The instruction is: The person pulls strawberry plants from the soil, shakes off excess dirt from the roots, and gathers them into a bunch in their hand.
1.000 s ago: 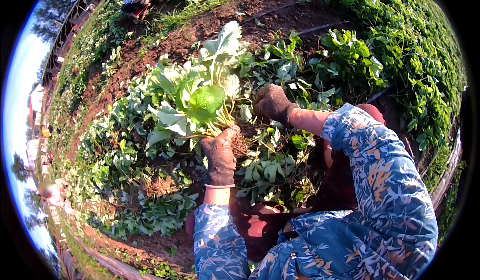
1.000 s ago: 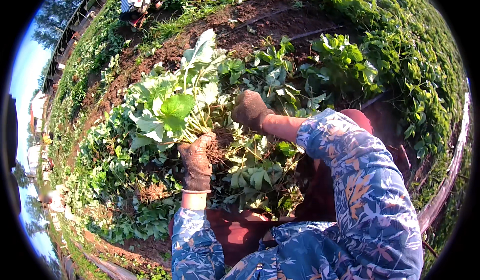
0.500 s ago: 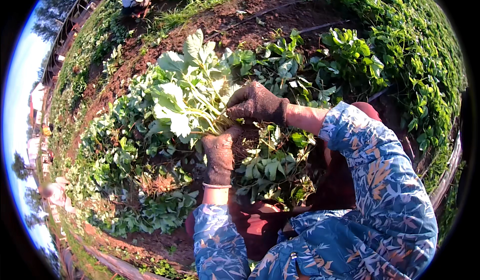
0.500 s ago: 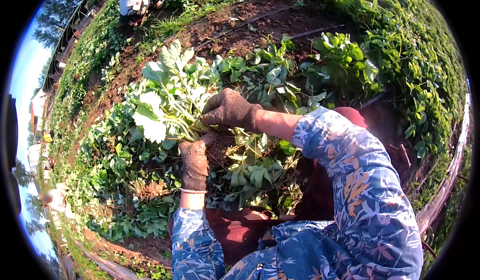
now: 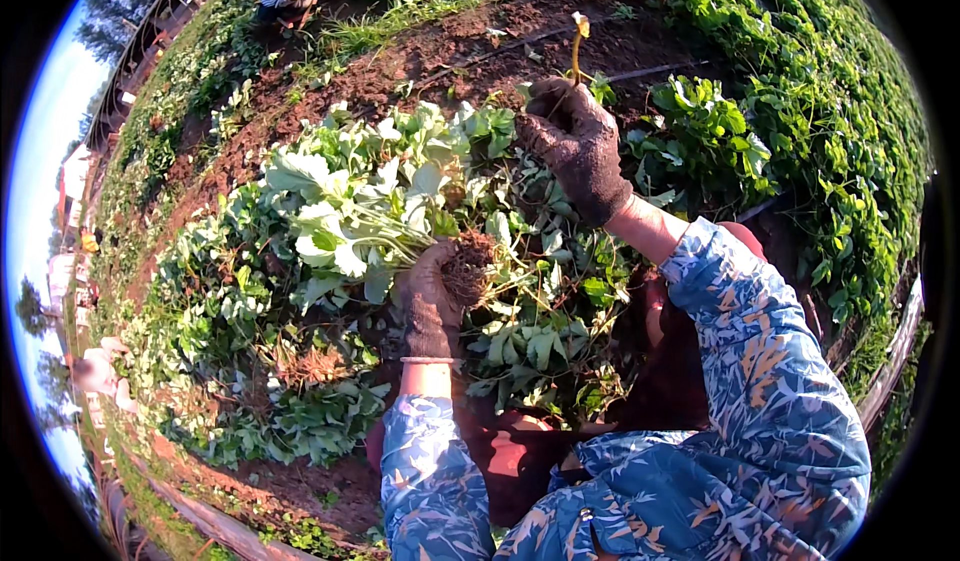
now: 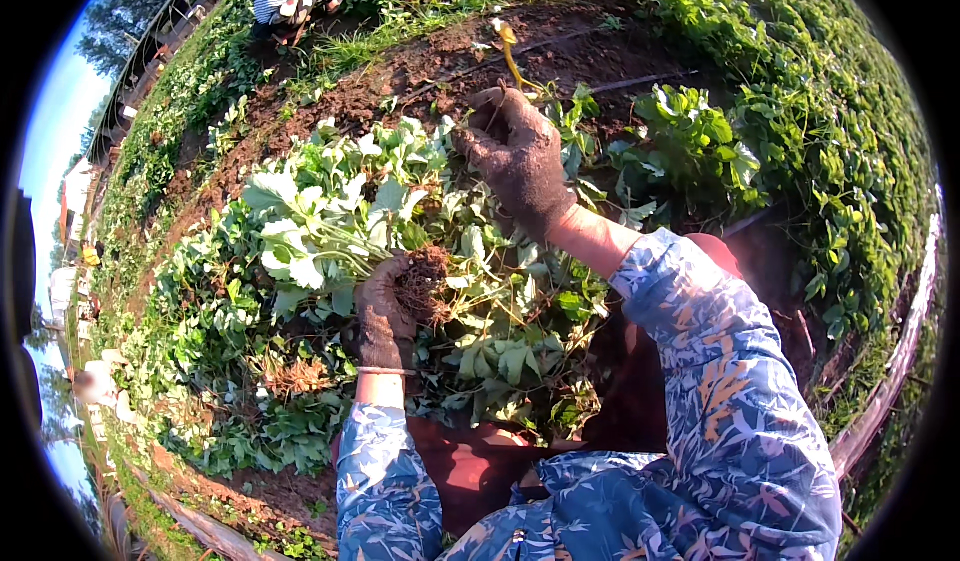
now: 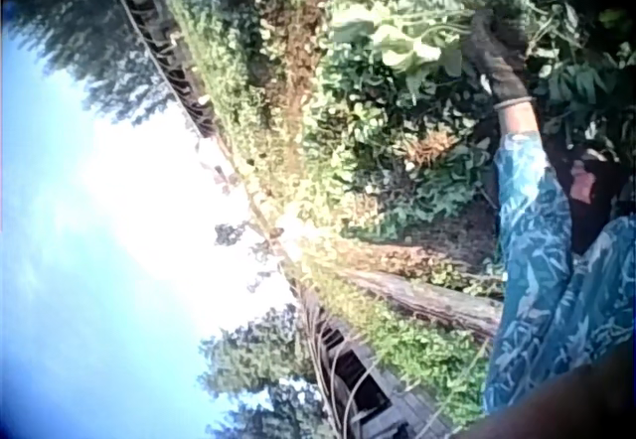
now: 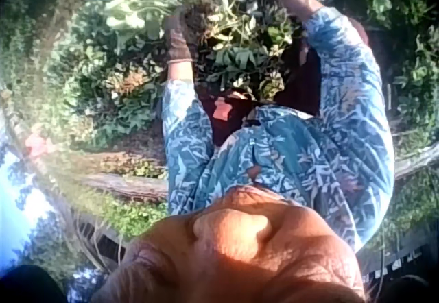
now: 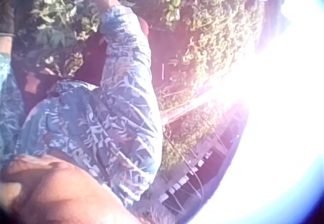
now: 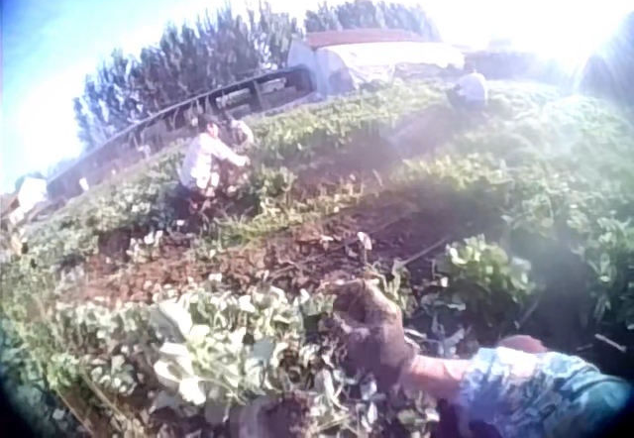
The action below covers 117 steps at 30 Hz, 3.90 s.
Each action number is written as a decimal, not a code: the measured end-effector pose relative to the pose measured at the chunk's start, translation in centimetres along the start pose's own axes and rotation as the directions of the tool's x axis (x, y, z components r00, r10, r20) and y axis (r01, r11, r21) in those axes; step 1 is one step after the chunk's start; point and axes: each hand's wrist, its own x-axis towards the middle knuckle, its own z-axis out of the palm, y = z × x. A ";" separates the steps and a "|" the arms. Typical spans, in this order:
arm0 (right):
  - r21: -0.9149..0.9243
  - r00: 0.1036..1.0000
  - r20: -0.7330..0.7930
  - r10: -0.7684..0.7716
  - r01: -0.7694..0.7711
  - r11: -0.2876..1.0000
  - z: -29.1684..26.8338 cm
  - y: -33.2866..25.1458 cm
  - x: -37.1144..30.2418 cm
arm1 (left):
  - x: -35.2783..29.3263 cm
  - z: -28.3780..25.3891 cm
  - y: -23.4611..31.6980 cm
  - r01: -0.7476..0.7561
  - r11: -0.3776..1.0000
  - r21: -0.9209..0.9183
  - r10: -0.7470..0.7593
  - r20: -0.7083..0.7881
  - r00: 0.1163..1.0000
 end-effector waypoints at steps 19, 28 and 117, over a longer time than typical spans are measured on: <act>-0.321 -0.043 0.869 0.493 0.708 0.629 1.1 1.8 -6.5 | 1.1 -0.7 0.2 -0.203 0.979 -0.033 0.191 -0.222 0.956; -0.576 0.505 0.759 0.412 0.224 0.786 2.4 13.9 -1.9 | -1.2 -2.2 8.1 -0.412 0.879 -0.239 0.409 -0.063 0.910; -0.830 0.667 0.274 0.693 -0.200 0.521 -3.4 12.1 -21.3 | -5.2 -2.6 5.5 -0.238 0.966 0.099 0.256 -0.257 0.932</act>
